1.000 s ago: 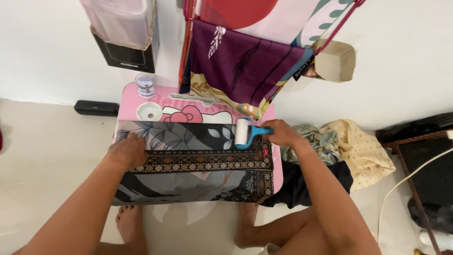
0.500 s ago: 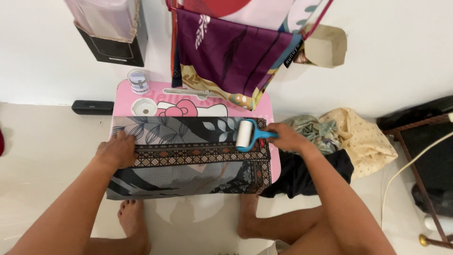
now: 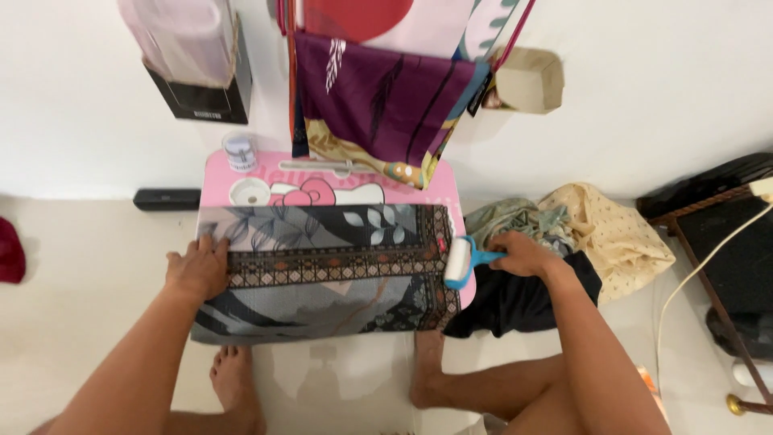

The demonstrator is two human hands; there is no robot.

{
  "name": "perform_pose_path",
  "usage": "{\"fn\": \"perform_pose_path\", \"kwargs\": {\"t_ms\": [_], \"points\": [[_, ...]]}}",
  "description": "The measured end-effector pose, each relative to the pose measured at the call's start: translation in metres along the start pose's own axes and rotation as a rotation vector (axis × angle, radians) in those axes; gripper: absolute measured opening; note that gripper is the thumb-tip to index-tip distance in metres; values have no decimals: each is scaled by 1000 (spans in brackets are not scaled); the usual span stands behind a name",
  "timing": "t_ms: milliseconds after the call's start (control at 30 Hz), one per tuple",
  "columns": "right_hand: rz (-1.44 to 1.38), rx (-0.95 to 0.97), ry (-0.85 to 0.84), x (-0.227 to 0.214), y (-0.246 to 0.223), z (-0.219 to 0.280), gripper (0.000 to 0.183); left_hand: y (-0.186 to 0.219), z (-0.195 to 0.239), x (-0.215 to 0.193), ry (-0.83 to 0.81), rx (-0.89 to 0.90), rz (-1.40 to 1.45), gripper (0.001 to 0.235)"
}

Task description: The person folds a small patterned item on a pink Hello Kitty stool, then picks up a dark patterned scarf from a pile of clothes. They unfold the scarf, smooth it out, and fold it into a smaller rectangle. Finally, they use a lint roller to clean the surface of the folded scarf.

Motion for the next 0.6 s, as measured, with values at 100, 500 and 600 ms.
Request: {"fn": "perform_pose_path", "kwargs": {"t_ms": [100, 500, 600], "points": [[-242, -89, 100, -34, -23, 32, 33, -4, -9, 8, -8, -24, 7, 71], [-902, -435, 1047, -100, -84, 55, 33, 8, -20, 4, -45, -103, 14, 51], [-888, -364, 1081, -97, -81, 30, 34, 10, -19, 3, -61, -106, 22, 56]]}}
Point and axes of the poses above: each hand's wrist, its own z-axis away from the middle knuckle, its own x-axis out of the palm, y = z × x, the point moved 1 cm from there along -z, towards the middle knuckle, and after that the axes turned 3 degrees about -y, right-handed, at the moved point
